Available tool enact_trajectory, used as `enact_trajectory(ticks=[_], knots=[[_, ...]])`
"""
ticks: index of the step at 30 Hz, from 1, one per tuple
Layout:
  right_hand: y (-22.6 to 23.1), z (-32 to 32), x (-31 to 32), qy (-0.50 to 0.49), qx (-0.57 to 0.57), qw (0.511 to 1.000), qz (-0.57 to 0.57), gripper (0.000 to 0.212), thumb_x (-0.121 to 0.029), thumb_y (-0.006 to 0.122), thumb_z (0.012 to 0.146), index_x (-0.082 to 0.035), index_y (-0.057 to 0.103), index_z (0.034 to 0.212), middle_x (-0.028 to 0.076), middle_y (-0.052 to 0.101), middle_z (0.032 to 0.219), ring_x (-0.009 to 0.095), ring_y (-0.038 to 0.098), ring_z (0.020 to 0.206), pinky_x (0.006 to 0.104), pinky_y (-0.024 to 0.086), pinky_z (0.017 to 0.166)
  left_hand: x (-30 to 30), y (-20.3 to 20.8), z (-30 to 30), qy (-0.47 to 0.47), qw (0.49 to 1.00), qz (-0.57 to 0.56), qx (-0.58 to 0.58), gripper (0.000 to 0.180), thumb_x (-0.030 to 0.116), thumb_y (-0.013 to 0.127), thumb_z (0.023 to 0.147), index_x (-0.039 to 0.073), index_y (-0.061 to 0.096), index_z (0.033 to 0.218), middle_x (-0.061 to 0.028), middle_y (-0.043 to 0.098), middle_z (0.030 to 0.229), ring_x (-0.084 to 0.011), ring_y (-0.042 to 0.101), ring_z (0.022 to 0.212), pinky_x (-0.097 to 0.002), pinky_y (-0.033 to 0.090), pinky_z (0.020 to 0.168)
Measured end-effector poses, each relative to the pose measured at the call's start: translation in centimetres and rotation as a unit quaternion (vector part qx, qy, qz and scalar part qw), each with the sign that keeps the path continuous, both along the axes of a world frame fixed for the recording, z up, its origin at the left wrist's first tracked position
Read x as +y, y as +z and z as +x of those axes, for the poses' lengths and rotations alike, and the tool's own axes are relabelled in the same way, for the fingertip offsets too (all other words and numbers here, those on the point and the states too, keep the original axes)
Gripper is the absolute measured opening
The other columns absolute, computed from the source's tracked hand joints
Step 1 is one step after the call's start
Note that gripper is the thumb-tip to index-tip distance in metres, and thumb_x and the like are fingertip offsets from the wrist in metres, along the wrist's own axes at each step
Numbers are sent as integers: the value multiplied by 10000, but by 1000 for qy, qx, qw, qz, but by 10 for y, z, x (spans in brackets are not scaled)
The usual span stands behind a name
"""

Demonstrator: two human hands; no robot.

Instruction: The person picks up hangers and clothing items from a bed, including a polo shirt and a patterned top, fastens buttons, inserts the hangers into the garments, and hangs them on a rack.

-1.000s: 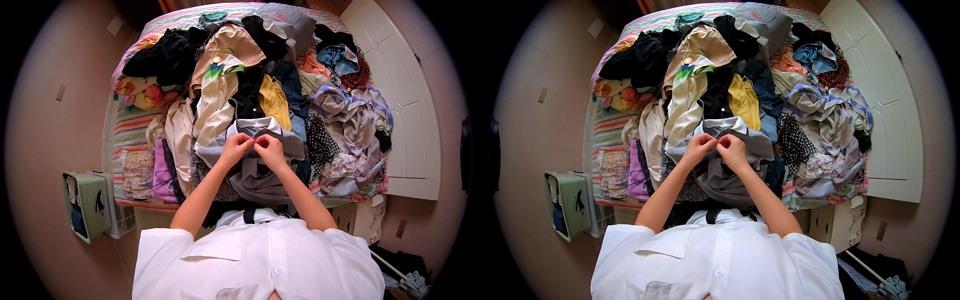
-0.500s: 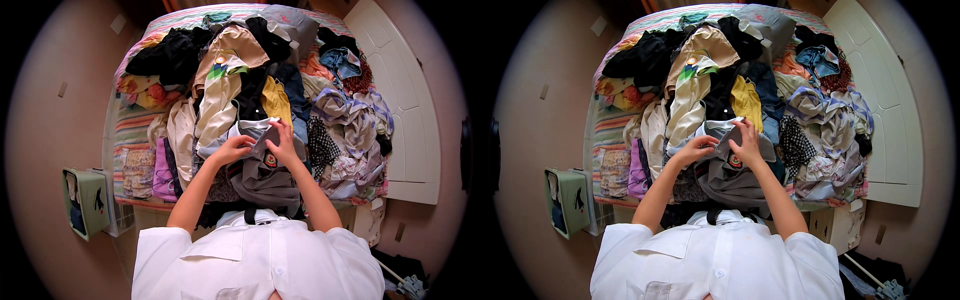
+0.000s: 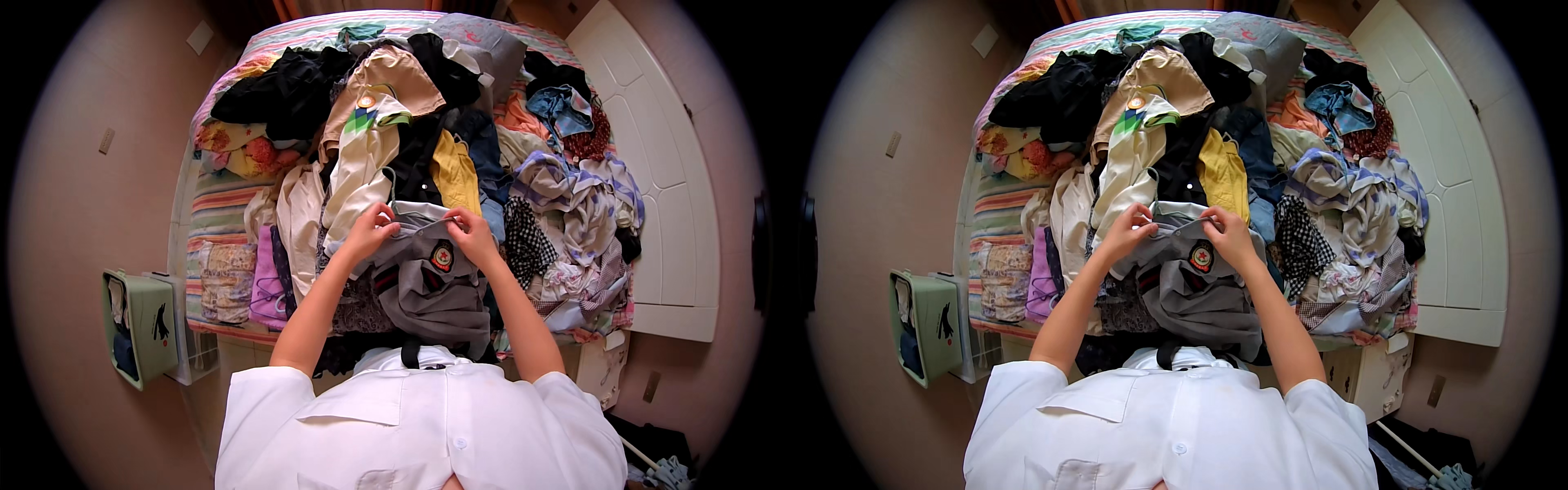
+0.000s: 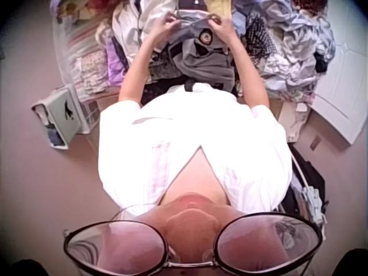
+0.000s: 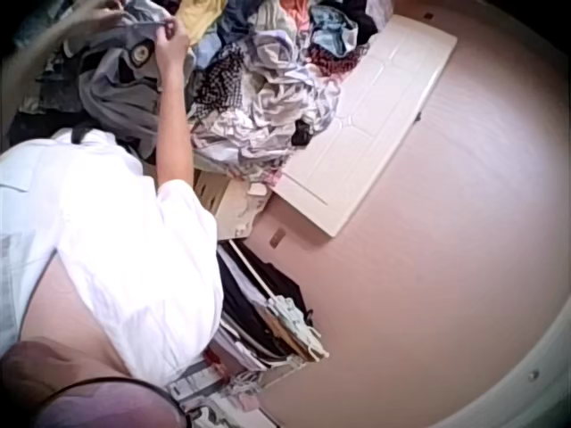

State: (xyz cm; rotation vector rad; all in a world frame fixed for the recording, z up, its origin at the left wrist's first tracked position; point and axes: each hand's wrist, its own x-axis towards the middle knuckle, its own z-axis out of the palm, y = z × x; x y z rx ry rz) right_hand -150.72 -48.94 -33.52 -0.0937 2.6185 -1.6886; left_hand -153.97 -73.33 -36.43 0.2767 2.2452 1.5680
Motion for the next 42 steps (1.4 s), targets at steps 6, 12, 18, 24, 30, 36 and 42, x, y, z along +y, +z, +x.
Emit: enact_trajectory(ticks=[6,12,18,24,30,36,42], knots=[[-36,-11,10,-111,-47,985,-124,90,-43,543,834,-14,582,909,25,586,759,92,549,701,222,435,623,1,4,-4,-29,957,268,-104,145,31,604,799,40,568,939,-11,579,788,-90,515,695,-220,435,695],[-23,-7,0,-123,-4,985,-125,82,-25,533,837,-19,585,900,27,594,805,90,556,740,217,439,662,3,7,-4,-67,992,104,-27,177,-8,578,817,31,591,989,-13,603,950,-81,548,860,-214,434,756],[5,-7,-10,-18,45,994,-96,97,5,543,804,-38,600,869,44,610,787,142,573,775,259,444,684,10,3,-3,-12,988,122,-93,169,18,597,826,-7,582,992,-37,611,958,-85,564,869,-219,449,780],[19,-14,-26,212,83,970,84,80,-33,580,749,-88,613,797,57,600,732,235,562,745,334,422,750,29,-1,-10,-4,968,237,-79,155,42,601,836,-23,564,971,-55,608,960,-89,579,838,-224,469,747],[12,-18,-25,146,29,987,56,94,-91,613,735,-94,601,828,83,609,695,260,597,678,359,437,708,37,-1,-9,1,986,153,-59,149,58,617,827,-32,586,941,-58,632,900,-96,587,801,-223,471,737],[12,-11,-33,103,169,969,146,100,-99,631,712,-65,569,782,91,611,704,276,599,689,372,441,707,38,1,-7,35,983,152,-95,191,104,628,826,-53,642,935,-64,654,861,-99,590,792,-223,468,721],[10,-8,-36,66,144,977,146,110,-103,634,705,-53,559,769,95,607,704,295,595,699,386,448,689,42,14,-10,-26,999,30,-14,224,121,624,818,-47,635,965,-60,661,836,-105,595,791,-236,469,720]])
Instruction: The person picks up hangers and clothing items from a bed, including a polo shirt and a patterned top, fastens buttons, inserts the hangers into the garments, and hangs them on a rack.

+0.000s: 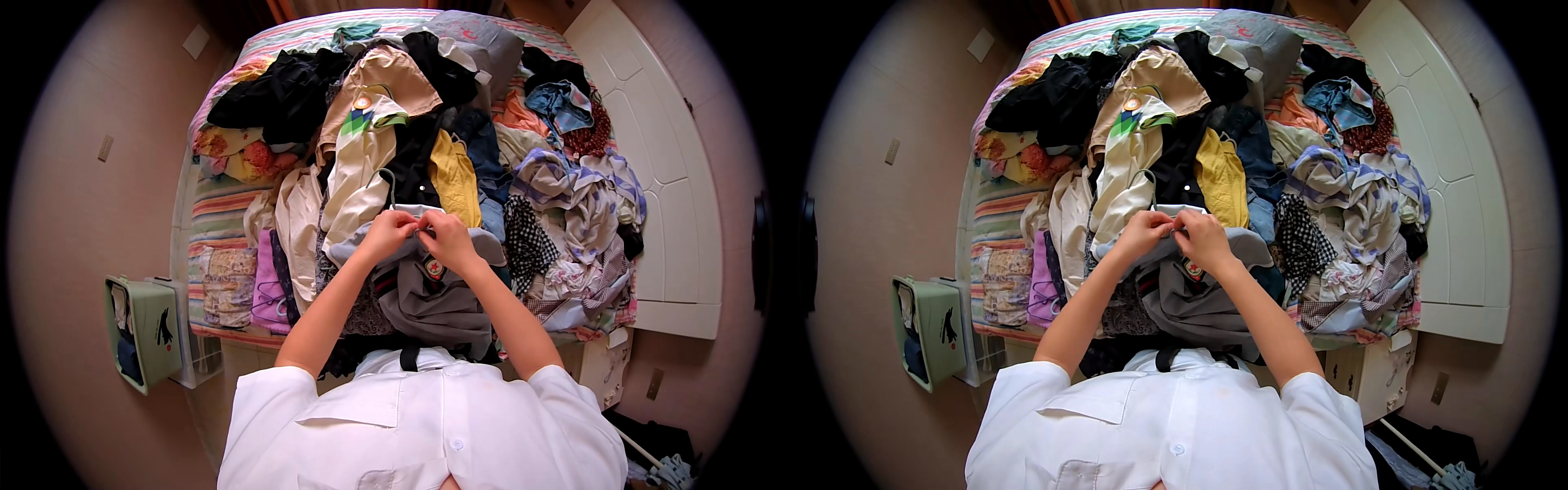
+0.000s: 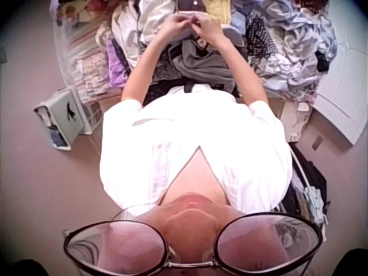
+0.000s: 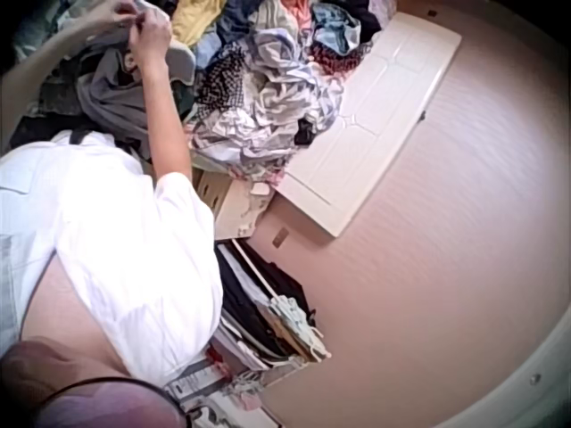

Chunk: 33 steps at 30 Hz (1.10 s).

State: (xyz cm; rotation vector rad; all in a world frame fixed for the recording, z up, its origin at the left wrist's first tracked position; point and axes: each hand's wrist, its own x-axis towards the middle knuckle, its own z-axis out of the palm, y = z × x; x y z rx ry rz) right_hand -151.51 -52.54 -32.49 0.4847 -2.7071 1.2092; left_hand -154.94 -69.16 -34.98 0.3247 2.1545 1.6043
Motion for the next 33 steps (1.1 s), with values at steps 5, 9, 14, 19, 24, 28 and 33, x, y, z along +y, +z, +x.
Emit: enact_trajectory(ticks=[5,9,14,19,24,28,33], knots=[[-13,-8,9,16,-111,994,-18,125,-95,621,699,-41,571,800,114,612,721,296,601,693,371,472,645,2,3,7,-60,998,-22,7,224,112,631,799,-36,622,967,-64,655,859,-119,599,795,-252,471,731],[-20,-11,12,2,-230,955,-189,141,-75,647,722,-15,570,822,89,629,738,172,620,696,272,480,615,3,6,14,-18,999,0,48,185,95,630,796,-27,612,934,-58,644,857,-113,594,792,-256,470,735],[-22,-10,16,-2,-313,897,-311,160,-51,671,736,-3,563,845,54,628,770,113,609,718,233,485,649,0,6,15,-7,998,63,-23,130,85,613,810,-20,602,887,-23,621,816,-75,565,773,-229,457,704],[-14,-9,16,12,-334,885,-324,191,-40,664,733,-8,563,892,65,624,823,110,602,761,232,476,670,1,6,18,18,997,59,-38,107,77,599,819,-15,603,872,-10,609,793,-54,545,726,-197,440,647],[-17,-5,7,26,-328,891,-314,240,-22,632,713,-20,541,936,45,577,838,99,566,793,223,456,685,1,-9,19,44,990,118,-59,94,57,583,821,-18,602,875,-5,604,784,-45,542,717,-184,434,633],[-22,-4,5,20,-313,900,-304,268,-5,593,685,-22,523,943,34,544,836,97,540,782,217,447,686,3,-17,20,60,985,147,-62,75,35,578,817,-14,595,872,1,602,790,-45,546,715,-180,435,636],[-23,-3,4,26,-321,887,-330,263,7,576,684,-18,524,941,34,543,843,96,537,782,210,442,683,2,-21,21,69,973,199,-88,104,17,567,815,-1,581,916,6,594,817,-45,543,748,-176,431,665]])
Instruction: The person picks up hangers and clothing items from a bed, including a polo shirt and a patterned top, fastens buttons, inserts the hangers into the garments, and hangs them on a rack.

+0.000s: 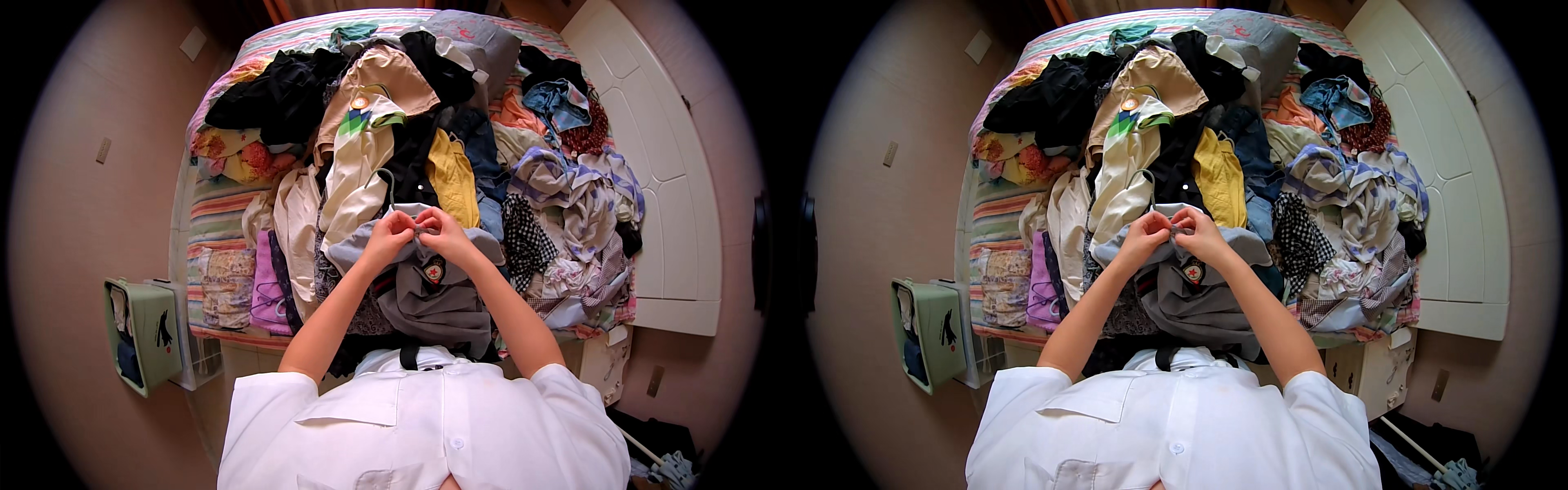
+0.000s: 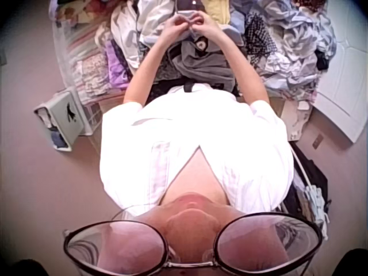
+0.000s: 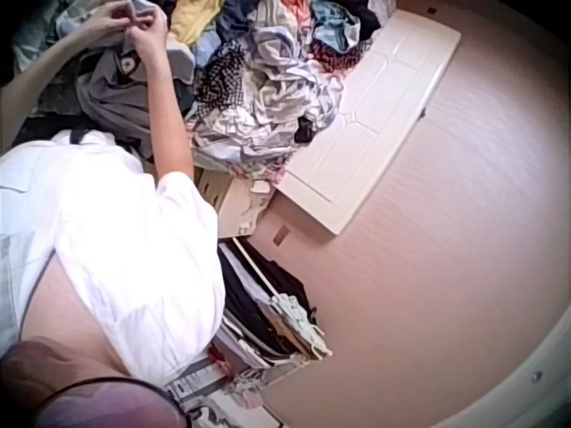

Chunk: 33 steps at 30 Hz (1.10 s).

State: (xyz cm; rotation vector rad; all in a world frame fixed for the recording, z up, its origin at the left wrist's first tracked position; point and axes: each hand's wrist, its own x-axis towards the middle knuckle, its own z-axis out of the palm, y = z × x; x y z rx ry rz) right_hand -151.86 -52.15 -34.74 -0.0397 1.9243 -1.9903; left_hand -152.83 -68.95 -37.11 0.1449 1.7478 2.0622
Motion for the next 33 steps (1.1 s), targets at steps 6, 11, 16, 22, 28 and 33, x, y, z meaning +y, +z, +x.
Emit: enact_trajectory(ticks=[6,11,16,22,28,33], knots=[[-7,2,2,-6,-16,1000,-7,256,19,572,690,-13,532,941,32,544,829,85,535,759,204,435,658,2,4,3,-13,998,35,-53,138,22,574,830,19,549,966,5,584,883,-45,535,807,-176,420,707],[-9,-2,7,22,-34,999,-30,255,25,594,710,-32,534,951,29,566,840,81,538,740,205,435,638,1,3,2,-28,999,-23,4,125,20,562,842,27,516,958,-13,594,887,-81,563,839,-209,434,727],[10,-9,28,93,-119,987,-58,277,-17,620,751,-89,500,990,-1,581,881,38,512,743,165,366,569,6,35,10,-26,972,-152,178,171,27,559,824,37,489,980,-99,620,847,-195,622,857,-289,465,736],[13,-11,25,104,-115,987,-26,256,-60,637,747,-93,515,970,1,589,873,58,519,752,185,365,572,2,28,12,-17,967,-137,212,188,23,560,805,44,492,979,-72,618,815,-155,616,814,-278,464,715],[17,11,0,-102,286,909,286,137,-169,693,678,-99,605,756,22,560,813,193,514,805,315,379,692,6,18,14,18,999,-10,37,213,13,559,801,35,514,1008,-36,619,832,-88,589,798,-223,460,706],[17,32,-11,-149,292,861,388,160,-228,724,652,-133,639,749,-6,561,825,208,493,886,360,344,787,5,15,14,48,997,52,-11,206,13,561,820,22,517,1021,-43,628,833,-94,596,796,-217,464,703]])
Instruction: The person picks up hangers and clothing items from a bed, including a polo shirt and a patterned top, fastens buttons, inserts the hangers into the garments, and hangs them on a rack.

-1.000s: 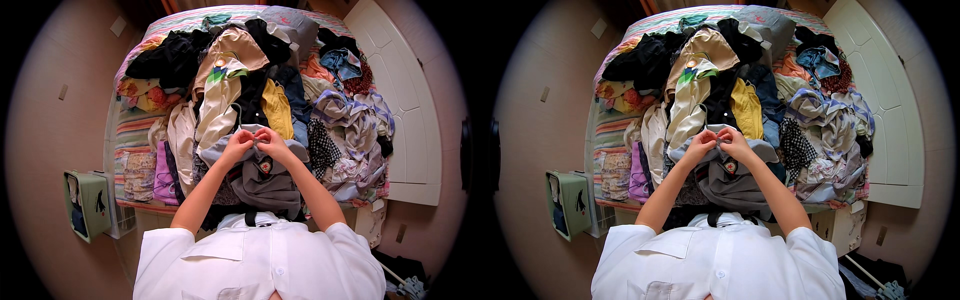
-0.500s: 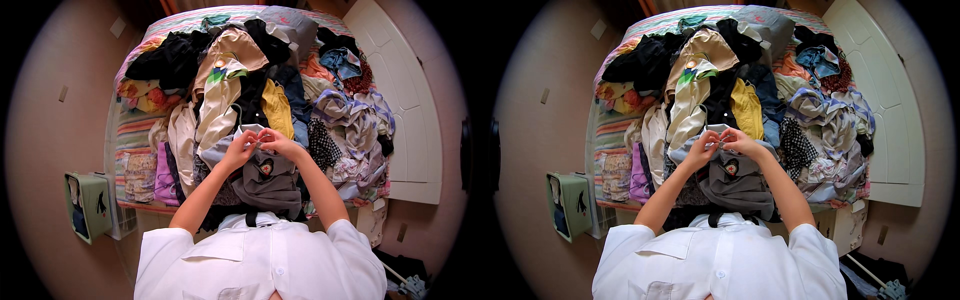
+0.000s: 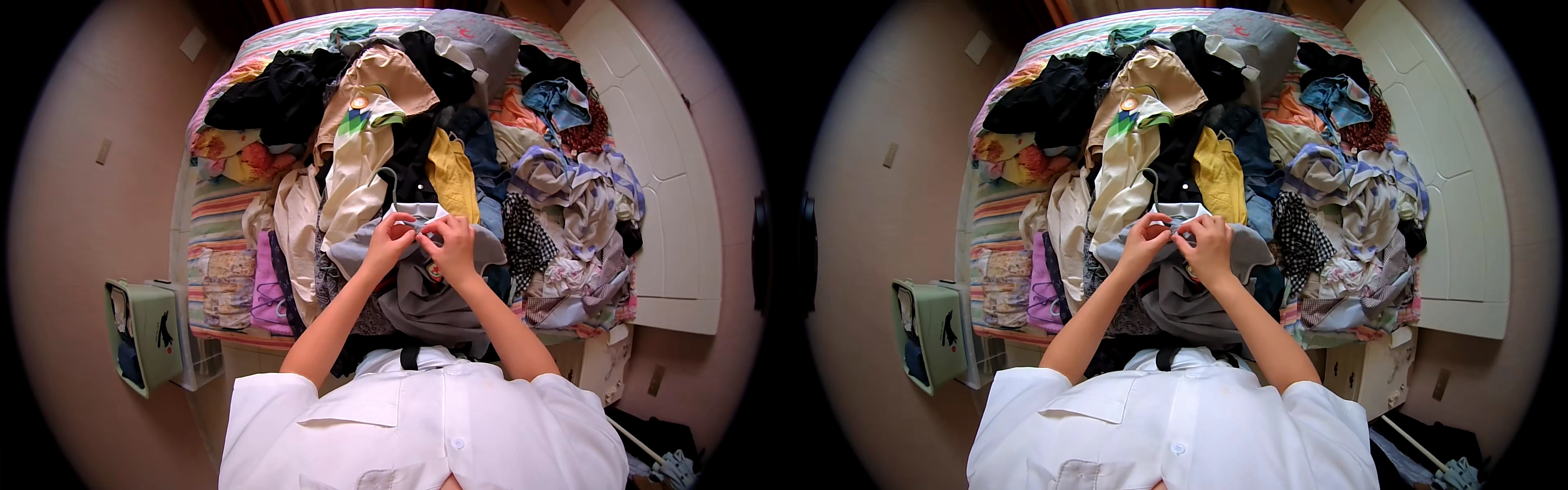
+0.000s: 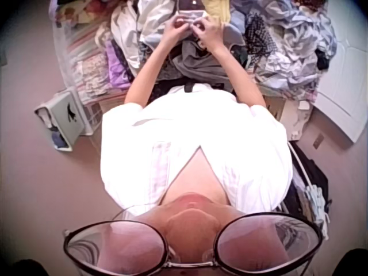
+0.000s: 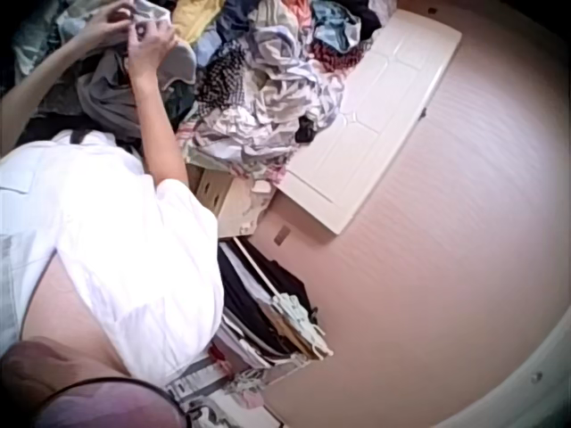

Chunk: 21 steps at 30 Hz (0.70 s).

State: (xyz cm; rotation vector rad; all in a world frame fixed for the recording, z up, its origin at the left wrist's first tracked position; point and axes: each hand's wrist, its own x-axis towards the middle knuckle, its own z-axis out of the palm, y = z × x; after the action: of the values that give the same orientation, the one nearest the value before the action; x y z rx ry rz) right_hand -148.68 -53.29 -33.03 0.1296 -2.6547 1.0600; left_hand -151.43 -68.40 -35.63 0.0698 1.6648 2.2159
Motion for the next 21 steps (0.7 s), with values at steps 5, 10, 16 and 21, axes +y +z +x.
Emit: enact_trajectory(ticks=[5,10,16,21], knots=[[-4,1,-9,-33,-11,999,10,141,-191,691,675,-126,624,780,-7,567,833,209,495,901,364,340,800,5,-1,-4,-2,999,-27,27,183,24,571,828,21,528,1006,-45,629,801,-82,585,760,-209,450,669],[1,2,-13,-57,-30,998,10,138,-179,675,682,-113,610,784,10,564,847,212,495,907,371,338,804,10,-4,-3,12,999,-21,35,155,26,571,829,20,542,981,-40,626,780,-70,566,723,-202,433,636],[7,8,-20,-81,-15,993,78,129,-163,657,715,-110,596,816,19,553,873,224,494,904,376,324,801,18,-5,1,54,997,-35,49,116,-8,544,825,26,536,935,-18,590,738,-65,552,680,-198,429,618],[-2,7,-12,-22,-38,999,-15,131,-144,642,735,-104,573,839,24,547,883,228,487,917,386,314,808,16,-16,-3,63,998,4,30,131,-15,558,811,45,481,900,-2,557,744,-64,537,700,-201,434,644]])
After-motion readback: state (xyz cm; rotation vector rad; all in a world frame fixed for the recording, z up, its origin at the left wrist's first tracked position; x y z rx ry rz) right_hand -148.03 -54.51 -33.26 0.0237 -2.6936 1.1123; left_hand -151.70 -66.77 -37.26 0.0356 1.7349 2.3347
